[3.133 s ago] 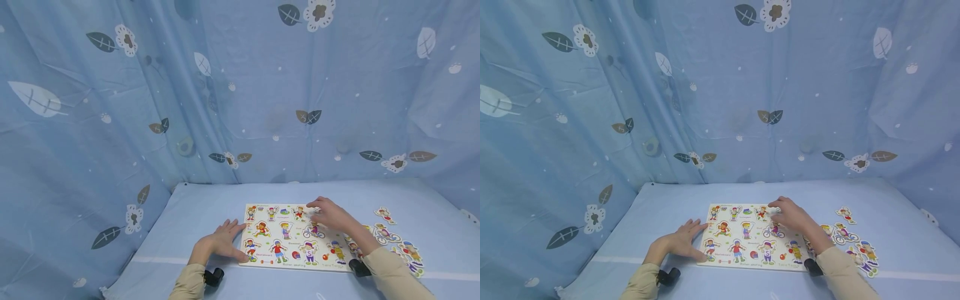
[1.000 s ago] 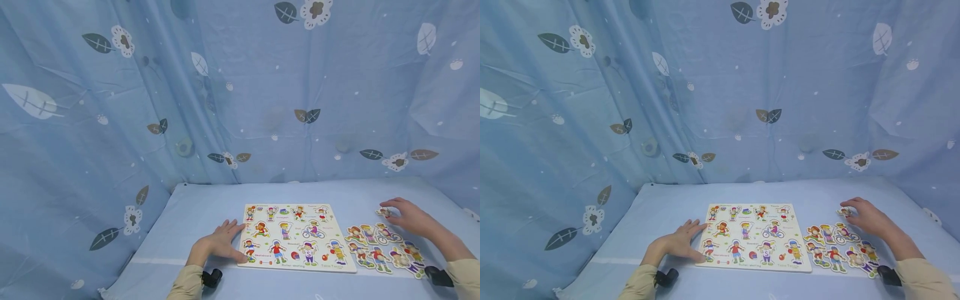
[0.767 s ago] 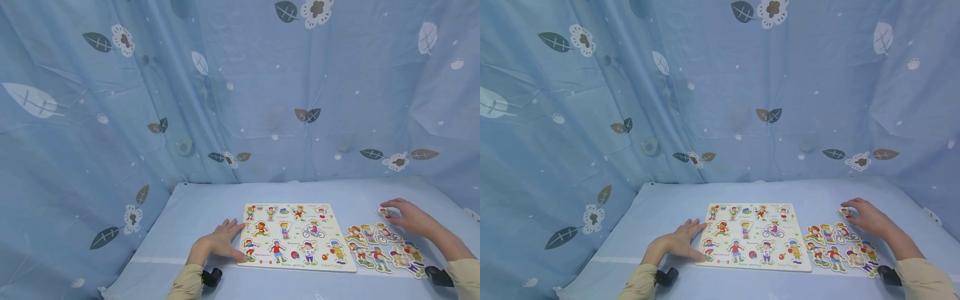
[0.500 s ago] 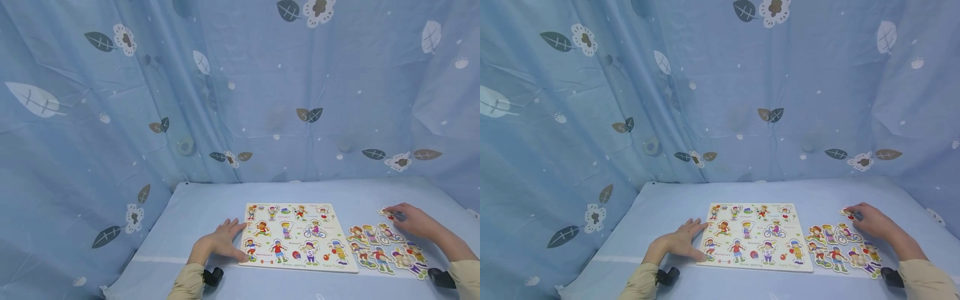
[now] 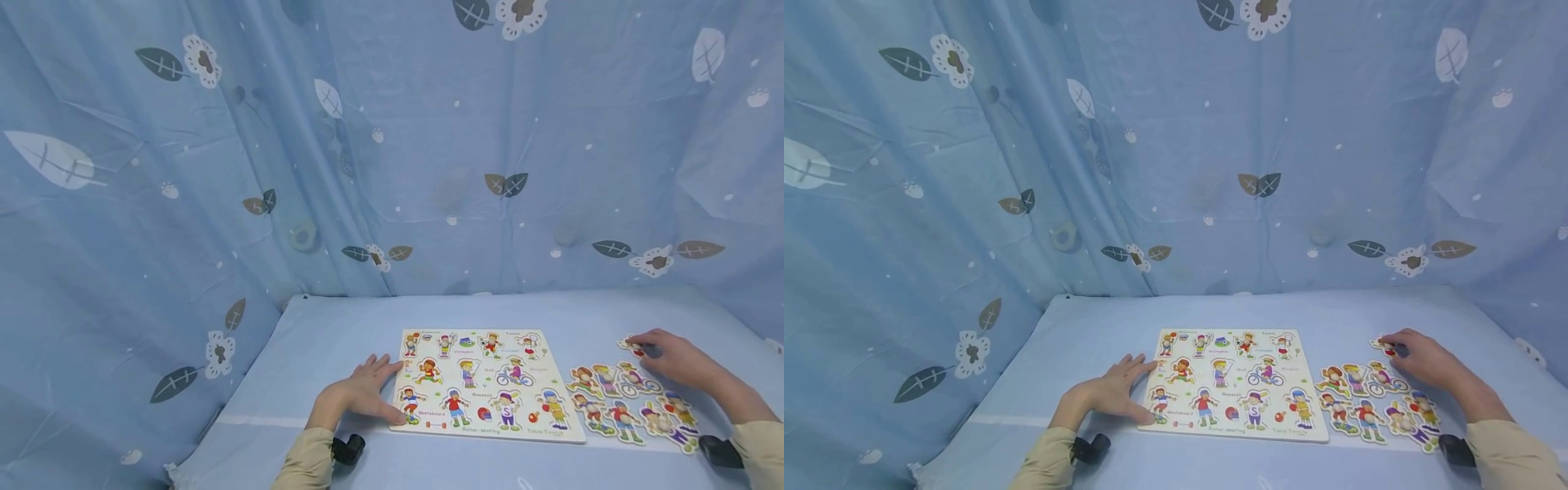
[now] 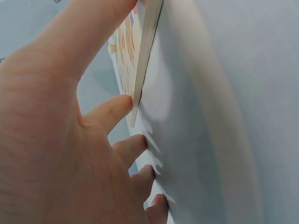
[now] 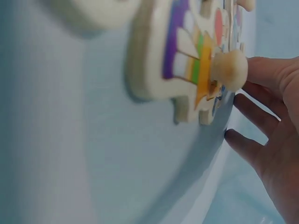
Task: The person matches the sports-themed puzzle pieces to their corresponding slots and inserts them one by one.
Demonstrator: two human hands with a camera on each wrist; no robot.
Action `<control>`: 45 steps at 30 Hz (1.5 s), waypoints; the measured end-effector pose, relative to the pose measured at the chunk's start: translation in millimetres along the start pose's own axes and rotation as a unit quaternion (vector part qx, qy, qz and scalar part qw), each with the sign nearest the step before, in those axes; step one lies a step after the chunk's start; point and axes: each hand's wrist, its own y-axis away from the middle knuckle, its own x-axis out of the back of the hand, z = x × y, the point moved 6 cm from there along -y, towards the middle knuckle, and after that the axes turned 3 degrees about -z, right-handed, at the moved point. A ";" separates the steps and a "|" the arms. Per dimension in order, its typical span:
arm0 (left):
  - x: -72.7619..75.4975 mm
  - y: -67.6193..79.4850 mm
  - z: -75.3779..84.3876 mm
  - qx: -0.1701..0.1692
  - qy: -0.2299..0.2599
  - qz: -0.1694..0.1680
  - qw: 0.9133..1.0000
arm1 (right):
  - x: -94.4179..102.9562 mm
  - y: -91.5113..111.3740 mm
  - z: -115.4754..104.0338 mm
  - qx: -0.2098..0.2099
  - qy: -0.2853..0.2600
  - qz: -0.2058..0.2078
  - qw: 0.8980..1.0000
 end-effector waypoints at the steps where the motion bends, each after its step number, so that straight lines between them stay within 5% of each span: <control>1: 0.3 0.0 -0.1 0.001 -0.002 0.001 1.000 | 0.0 -0.2 -0.4 0.003 0.003 0.003 1.000; 28: -0.7 0.1 -0.4 0.000 -0.006 0.003 1.000 | 3.3 2.7 -6.3 -0.013 0.019 -0.004 1.000; 45: 0.4 2.3 1.7 0.005 -0.006 0.008 1.000 | 7.2 -0.2 -35.6 0.015 0.022 0.015 1.000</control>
